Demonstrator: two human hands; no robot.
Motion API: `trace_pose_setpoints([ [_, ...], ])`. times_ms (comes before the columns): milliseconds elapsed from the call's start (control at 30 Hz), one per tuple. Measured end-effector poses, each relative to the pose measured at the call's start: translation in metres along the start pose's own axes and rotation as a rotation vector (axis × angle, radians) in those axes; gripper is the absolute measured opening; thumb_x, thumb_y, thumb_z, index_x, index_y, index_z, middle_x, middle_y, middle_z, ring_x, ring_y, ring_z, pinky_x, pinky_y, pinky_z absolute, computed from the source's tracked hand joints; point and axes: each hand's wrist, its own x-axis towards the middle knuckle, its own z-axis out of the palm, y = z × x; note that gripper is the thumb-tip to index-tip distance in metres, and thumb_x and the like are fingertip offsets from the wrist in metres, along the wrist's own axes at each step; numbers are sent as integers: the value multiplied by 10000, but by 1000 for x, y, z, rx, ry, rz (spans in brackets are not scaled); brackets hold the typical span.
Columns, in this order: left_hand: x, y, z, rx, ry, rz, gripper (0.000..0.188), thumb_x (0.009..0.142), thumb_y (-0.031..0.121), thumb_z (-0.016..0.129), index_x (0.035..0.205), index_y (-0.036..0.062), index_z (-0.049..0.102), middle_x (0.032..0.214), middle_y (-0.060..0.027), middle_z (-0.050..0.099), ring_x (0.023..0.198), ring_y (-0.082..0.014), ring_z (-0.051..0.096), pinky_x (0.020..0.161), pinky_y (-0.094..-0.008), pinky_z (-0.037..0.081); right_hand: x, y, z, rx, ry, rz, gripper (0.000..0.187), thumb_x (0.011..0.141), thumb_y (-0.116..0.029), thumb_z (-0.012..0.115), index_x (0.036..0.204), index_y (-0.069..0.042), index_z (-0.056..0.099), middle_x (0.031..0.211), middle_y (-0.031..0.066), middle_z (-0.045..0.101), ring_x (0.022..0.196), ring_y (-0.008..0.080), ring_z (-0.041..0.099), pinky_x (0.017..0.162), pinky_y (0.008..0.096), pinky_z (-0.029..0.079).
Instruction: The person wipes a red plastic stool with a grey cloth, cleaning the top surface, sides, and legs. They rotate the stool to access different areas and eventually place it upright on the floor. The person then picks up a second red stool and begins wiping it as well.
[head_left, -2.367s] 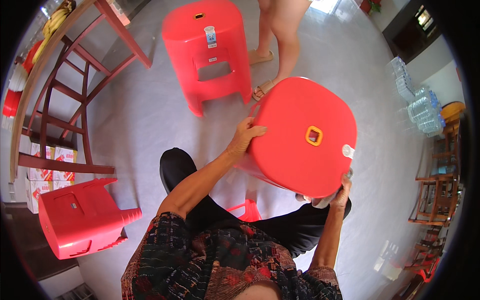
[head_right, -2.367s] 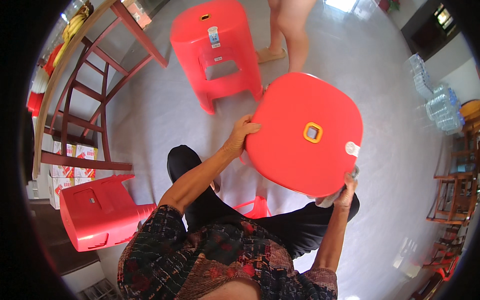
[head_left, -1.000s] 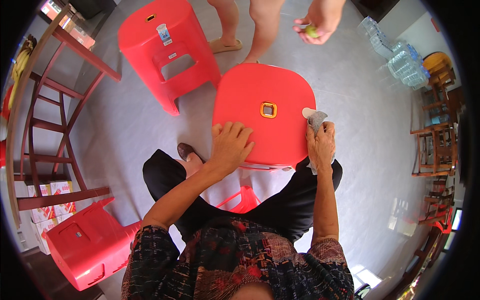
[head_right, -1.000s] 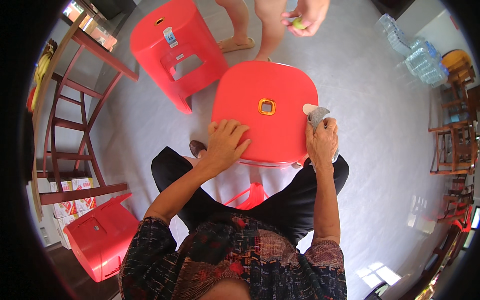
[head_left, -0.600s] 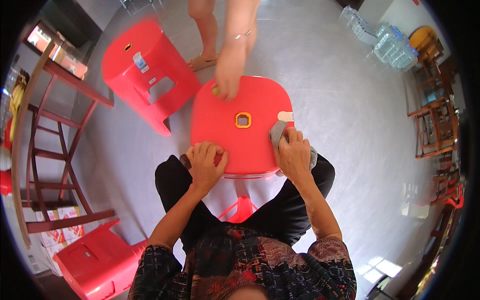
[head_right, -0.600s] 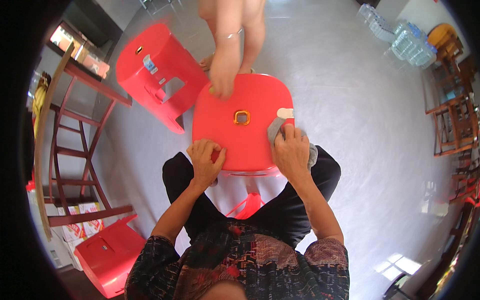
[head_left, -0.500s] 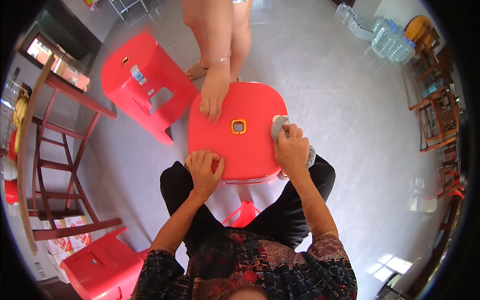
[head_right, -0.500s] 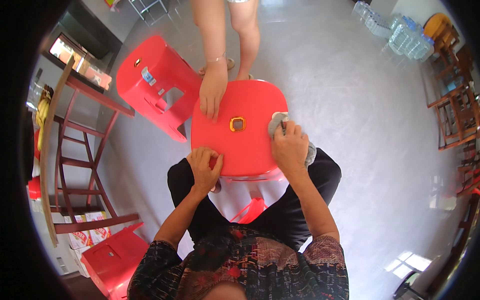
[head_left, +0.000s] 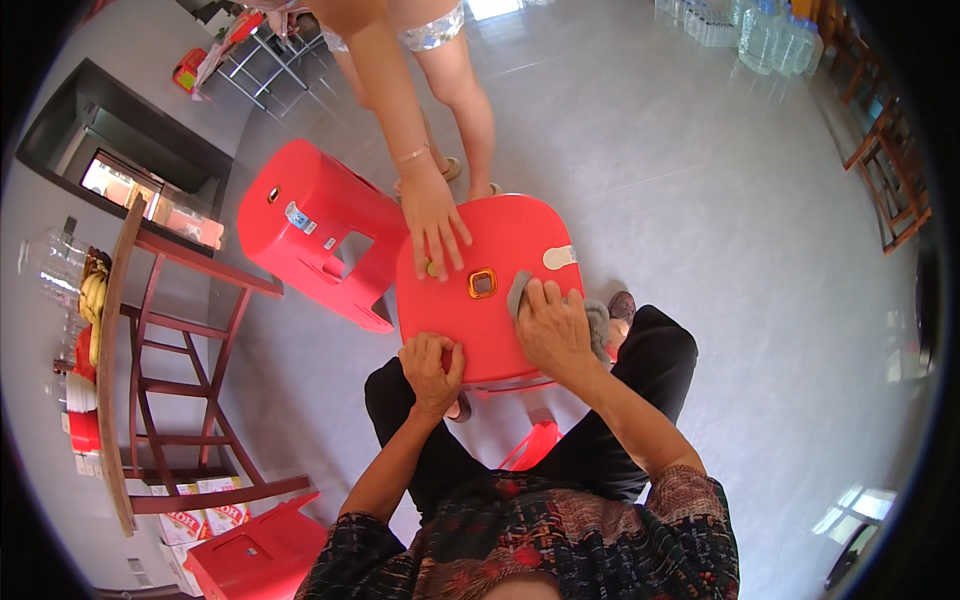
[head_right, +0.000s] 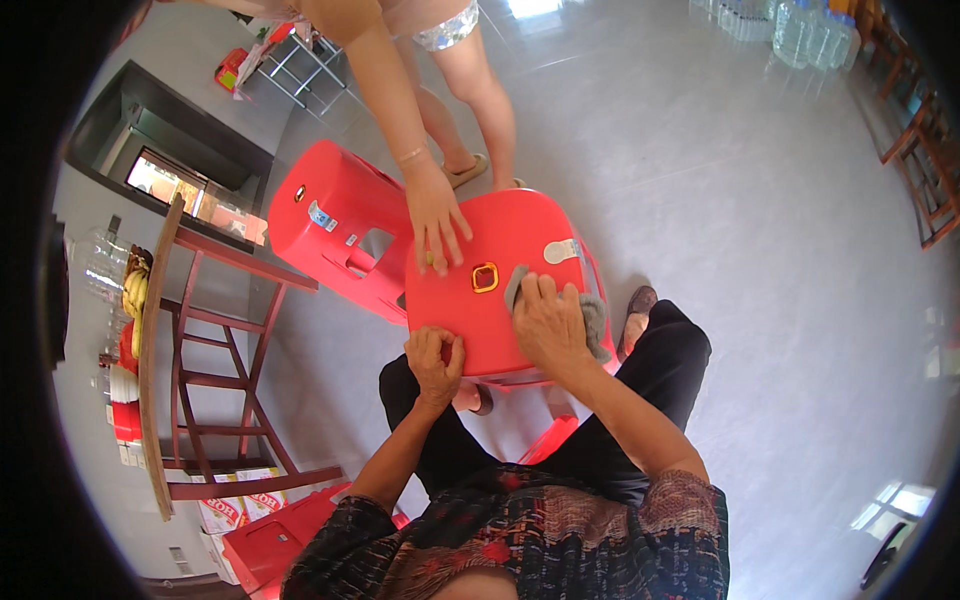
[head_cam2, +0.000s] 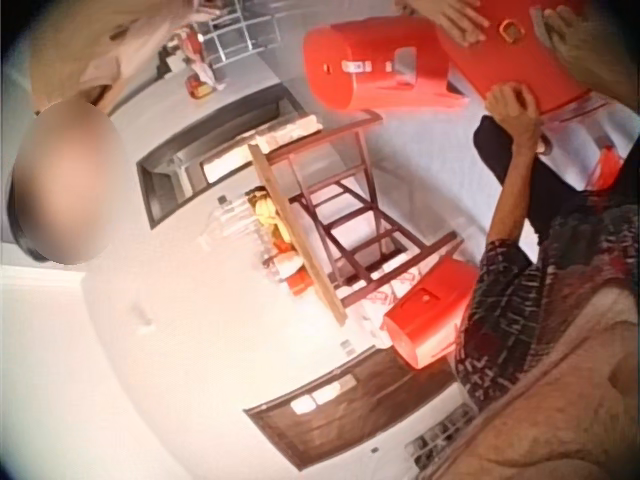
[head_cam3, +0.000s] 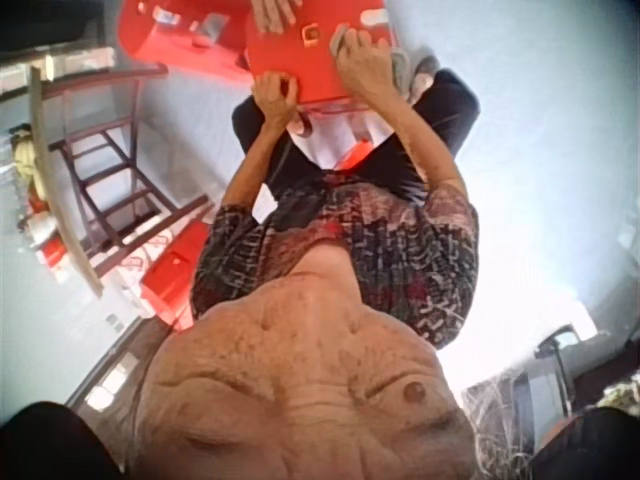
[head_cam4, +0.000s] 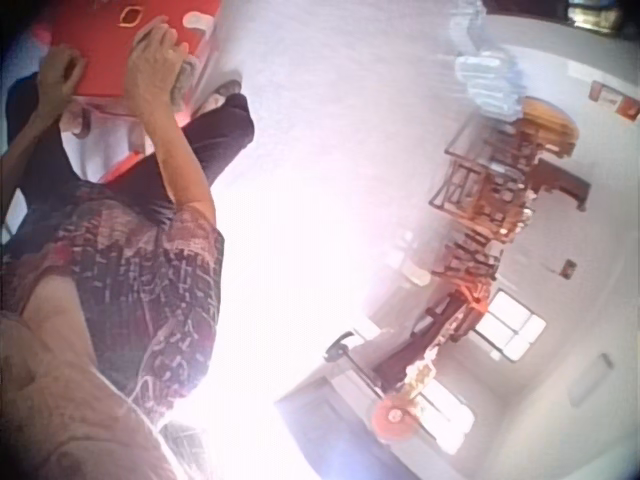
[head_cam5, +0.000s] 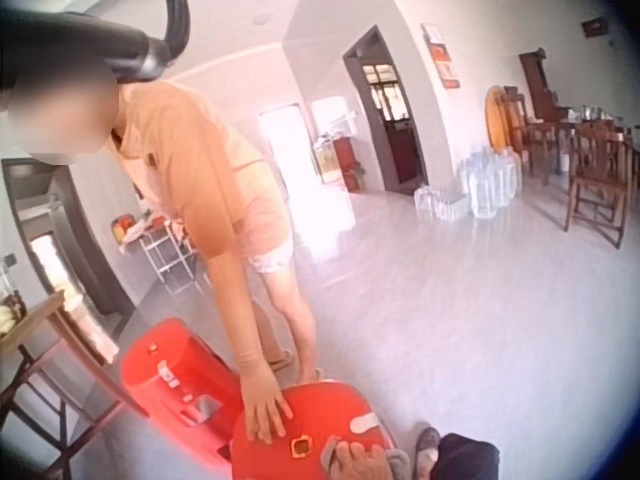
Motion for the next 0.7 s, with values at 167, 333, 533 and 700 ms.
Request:
trace_pose_setpoints([
  [167,5,3,-3,1,-36,12,184,726,113,722,799,95,554,769,-40,542,751,-246,528,679,-369,353,55,22,43,-84,130,137,131,761,-136,556,821,-47,631,910,72,500,846,222,498,656,380,376],
  [333,20,-5,4,-86,-46,-99,287,734,95,732,956,47,556,931,-124,541,907,-318,525,828,-421,403,54,16,60,-113,95,169,256,771,-162,559,966,-16,638,1001,108,528,915,248,494,680,420,394],
  [533,65,-29,13,31,22,-76,466,772,135,718,1190,58,526,1211,-196,425,1130,-370,411,951,-440,367,-7,-30,-4,187,-89,-98,340,793,-170,526,1046,41,606,959,126,537,875,252,505,688,406,389],
  [700,84,-38,37,16,-50,-61,404,803,187,704,1164,79,558,1195,-187,423,1101,-363,414,910,-442,382,18,-12,13,122,50,-3,201,765,-195,553,837,-30,642,905,98,528,846,241,512,661,383,393],
])
